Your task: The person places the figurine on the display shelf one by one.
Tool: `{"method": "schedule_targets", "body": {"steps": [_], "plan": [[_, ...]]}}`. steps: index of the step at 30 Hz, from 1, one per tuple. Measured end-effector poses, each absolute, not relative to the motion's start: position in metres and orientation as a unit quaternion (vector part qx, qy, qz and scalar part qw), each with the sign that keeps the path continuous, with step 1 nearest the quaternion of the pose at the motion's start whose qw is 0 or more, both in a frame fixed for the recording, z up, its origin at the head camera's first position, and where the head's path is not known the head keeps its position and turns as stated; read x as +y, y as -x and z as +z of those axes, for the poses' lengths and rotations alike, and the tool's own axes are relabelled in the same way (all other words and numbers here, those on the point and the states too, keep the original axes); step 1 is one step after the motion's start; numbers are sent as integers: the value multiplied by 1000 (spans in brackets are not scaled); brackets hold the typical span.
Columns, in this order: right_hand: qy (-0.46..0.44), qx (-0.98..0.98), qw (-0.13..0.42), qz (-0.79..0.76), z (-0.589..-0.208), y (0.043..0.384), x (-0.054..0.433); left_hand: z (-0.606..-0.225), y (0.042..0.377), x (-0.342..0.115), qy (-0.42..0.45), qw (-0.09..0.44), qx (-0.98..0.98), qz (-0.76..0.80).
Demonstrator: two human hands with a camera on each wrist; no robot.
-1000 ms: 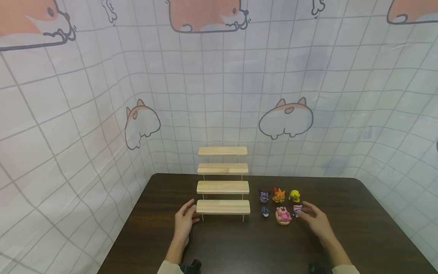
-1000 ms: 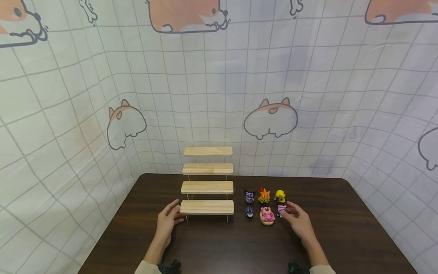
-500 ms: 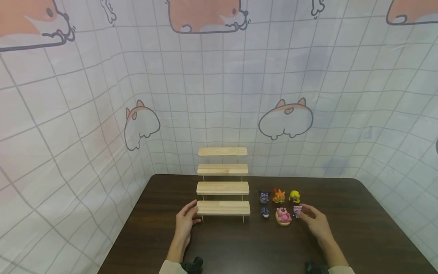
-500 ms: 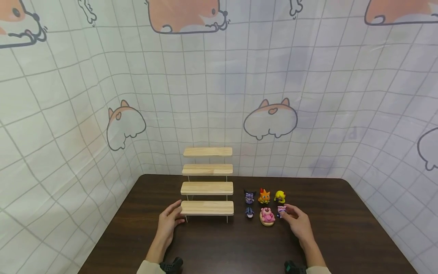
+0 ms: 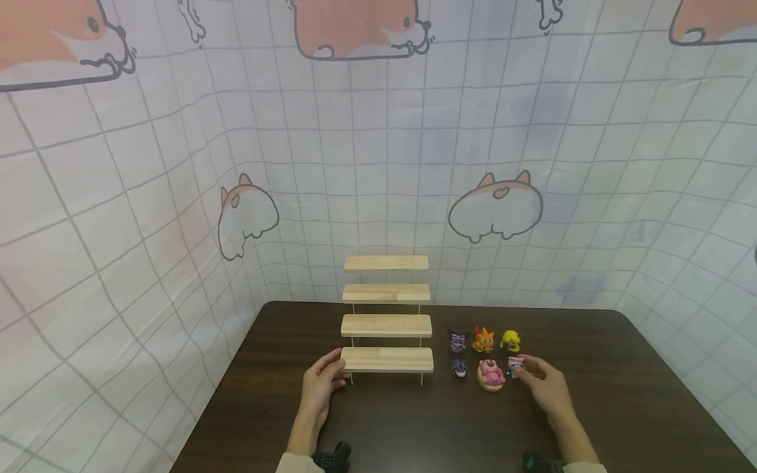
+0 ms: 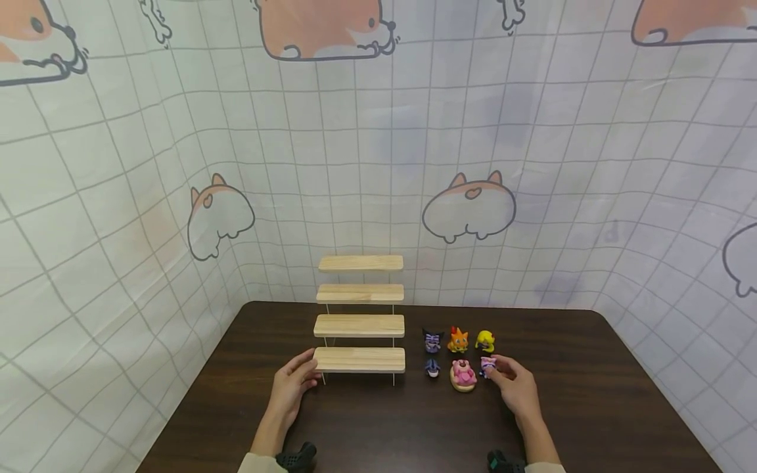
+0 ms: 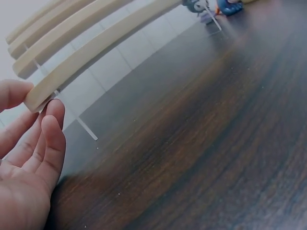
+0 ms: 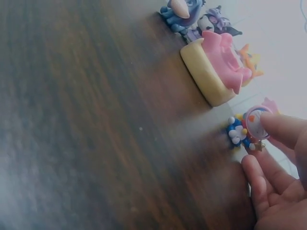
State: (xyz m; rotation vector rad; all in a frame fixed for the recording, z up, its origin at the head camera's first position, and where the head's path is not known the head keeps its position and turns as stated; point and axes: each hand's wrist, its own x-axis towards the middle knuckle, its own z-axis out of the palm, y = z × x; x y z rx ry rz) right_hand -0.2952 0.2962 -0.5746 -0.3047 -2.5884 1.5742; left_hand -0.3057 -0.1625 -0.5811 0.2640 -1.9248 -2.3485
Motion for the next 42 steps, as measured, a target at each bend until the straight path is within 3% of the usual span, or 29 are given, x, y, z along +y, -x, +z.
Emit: {"method": "schedule_targets", "body": {"steps": [42], "plan": [[112,-803,123,572,-569,292,302,-580,303,-165,-74,39,-626,-776]]}}
